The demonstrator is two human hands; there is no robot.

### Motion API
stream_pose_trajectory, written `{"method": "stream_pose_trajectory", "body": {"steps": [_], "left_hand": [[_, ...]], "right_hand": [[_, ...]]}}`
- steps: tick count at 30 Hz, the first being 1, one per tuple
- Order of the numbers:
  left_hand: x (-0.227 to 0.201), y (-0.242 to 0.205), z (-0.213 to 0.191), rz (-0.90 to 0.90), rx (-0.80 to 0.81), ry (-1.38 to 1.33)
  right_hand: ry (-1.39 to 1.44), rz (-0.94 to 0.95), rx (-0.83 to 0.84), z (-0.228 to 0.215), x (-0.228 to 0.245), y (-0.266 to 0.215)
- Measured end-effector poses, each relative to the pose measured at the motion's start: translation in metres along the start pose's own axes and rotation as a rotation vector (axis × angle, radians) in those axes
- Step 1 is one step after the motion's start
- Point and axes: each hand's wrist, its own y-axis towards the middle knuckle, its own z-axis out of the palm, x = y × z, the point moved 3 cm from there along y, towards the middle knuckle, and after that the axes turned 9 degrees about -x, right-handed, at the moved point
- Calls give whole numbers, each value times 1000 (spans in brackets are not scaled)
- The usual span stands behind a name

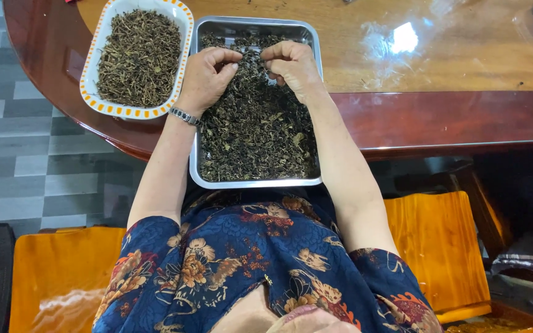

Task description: Sorting dried tea leaves by hand to remove stems and impurities

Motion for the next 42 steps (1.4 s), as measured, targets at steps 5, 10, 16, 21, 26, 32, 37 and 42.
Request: {"method": "stream_pose_trajectory", "body": {"steps": [5, 10, 16, 21, 26, 32, 37, 42], "left_hand": [[3, 0, 2, -16, -1, -46], [0, 0, 2, -61, 18, -100], [3, -1, 3, -97, 24, -167], [24, 2, 11, -7, -17, -46], [23, 0, 9, 66, 12, -42], [24, -4, 8, 62, 47, -88], [21, -5, 6, -7, 54, -164], [10, -6, 3, -35, 52, -196]], "right_hand": [[48, -42, 7, 0, 0, -1], [172, -23, 0, -2, 9, -6], [225, 139, -25, 0, 18, -12], [319, 189, -64, -1, -5, 5], [281, 137, -82, 2, -15, 9], [225, 79, -47, -1, -13, 9], [222, 115, 40, -2, 14, -7], [-216, -17, -38, 11, 13, 7]]}}
